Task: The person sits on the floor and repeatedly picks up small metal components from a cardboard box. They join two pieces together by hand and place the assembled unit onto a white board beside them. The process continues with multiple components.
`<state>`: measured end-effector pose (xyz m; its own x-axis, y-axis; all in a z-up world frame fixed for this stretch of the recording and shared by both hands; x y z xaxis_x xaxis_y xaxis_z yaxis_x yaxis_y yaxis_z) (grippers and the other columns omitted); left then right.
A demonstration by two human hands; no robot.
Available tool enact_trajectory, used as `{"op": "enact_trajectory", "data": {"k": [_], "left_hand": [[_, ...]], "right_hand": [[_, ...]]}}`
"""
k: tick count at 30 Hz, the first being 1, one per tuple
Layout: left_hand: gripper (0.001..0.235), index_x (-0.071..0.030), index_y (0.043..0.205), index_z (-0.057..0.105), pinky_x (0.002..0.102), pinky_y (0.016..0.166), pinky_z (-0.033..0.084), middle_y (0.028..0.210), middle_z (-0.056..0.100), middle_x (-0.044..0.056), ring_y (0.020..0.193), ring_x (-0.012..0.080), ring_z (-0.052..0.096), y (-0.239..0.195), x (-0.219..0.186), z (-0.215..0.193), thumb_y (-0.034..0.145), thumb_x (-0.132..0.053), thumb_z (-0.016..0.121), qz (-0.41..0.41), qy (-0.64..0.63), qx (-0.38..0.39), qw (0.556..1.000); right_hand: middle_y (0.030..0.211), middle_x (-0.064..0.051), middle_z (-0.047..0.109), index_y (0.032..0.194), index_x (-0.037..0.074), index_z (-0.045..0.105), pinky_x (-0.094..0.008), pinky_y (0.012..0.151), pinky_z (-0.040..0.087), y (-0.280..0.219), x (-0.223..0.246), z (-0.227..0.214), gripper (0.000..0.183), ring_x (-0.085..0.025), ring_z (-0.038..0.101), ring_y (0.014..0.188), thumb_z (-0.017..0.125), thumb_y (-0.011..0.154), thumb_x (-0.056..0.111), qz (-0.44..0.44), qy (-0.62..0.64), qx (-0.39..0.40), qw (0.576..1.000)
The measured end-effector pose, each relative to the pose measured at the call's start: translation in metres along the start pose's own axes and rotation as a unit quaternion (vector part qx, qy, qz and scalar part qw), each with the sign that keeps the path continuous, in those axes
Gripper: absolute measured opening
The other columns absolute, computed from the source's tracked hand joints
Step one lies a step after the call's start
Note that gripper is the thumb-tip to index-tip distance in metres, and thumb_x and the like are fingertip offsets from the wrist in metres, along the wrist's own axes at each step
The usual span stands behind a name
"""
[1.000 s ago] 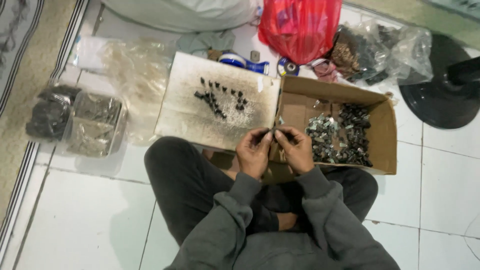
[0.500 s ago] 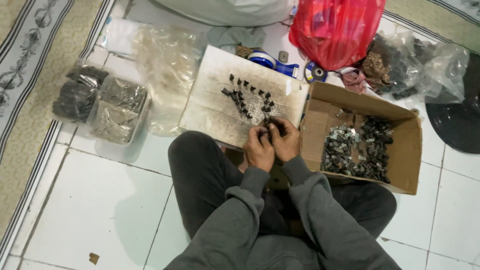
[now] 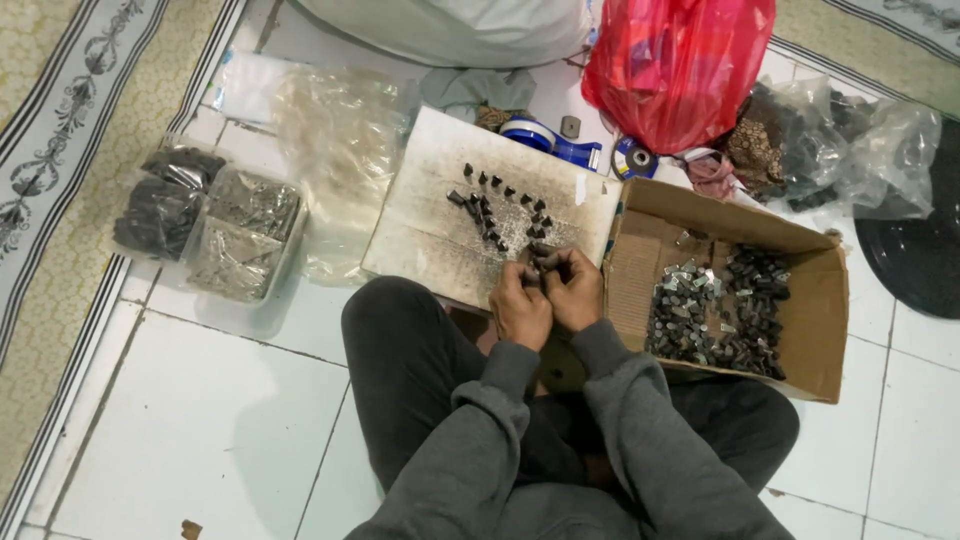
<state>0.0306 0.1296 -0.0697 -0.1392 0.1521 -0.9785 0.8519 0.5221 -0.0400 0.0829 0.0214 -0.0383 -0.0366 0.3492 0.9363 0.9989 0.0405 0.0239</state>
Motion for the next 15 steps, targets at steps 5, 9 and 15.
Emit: {"op": "enact_trajectory", "data": {"k": [5, 9, 15], "left_hand": [[0.013, -0.013, 0.094, 0.056, 0.053, 0.063, 0.059, 0.082, 0.069, 0.019, 0.082, 0.0462, 0.071, -0.009, 0.004, 0.002, 0.088, -0.004, 0.061, 0.01, 0.042, 0.001, 0.999], [0.01, -0.013, 0.092, 0.058, 0.044, 0.056, 0.059, 0.078, 0.069, 0.018, 0.076, 0.0402, 0.073, -0.033, -0.017, 0.007, 0.09, -0.011, 0.067, 0.034, 0.052, 0.017, 0.998], [0.012, -0.012, 0.104, 0.062, 0.047, 0.048, 0.057, 0.081, 0.07, 0.017, 0.074, 0.0395, 0.071, -0.061, -0.058, 0.055, 0.095, -0.006, 0.067, 0.098, -0.006, 0.17, 0.981]], "right_hand": [[0.086, -0.02, 0.073, 0.095, 0.002, 0.069, -0.046, 0.076, 0.06, -0.011, -0.03, -0.012, 0.014, -0.027, 0.073, 0.086, 0.066, 0.087, -0.009, 0.012, 0.012, 0.001, 1.0], [0.089, -0.018, 0.076, 0.106, 0.003, 0.071, -0.041, 0.074, 0.061, -0.033, -0.019, -0.044, 0.015, -0.02, 0.072, 0.083, 0.074, 0.092, -0.002, 0.035, 0.046, -0.001, 0.998], [0.087, -0.019, 0.077, 0.114, 0.0, 0.069, -0.039, 0.072, 0.061, -0.046, -0.048, -0.147, 0.017, -0.022, 0.074, 0.076, 0.071, 0.097, -0.002, 0.048, 0.057, -0.029, 0.997]]}}
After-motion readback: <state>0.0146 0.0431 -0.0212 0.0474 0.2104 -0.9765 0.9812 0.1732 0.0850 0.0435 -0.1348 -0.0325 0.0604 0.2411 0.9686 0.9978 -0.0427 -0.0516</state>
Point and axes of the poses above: each hand's wrist, its own y-axis towards the middle knuckle, its own z-axis out of the palm, x = y × z, the point moved 4 cm from there along y, towards the middle knuckle
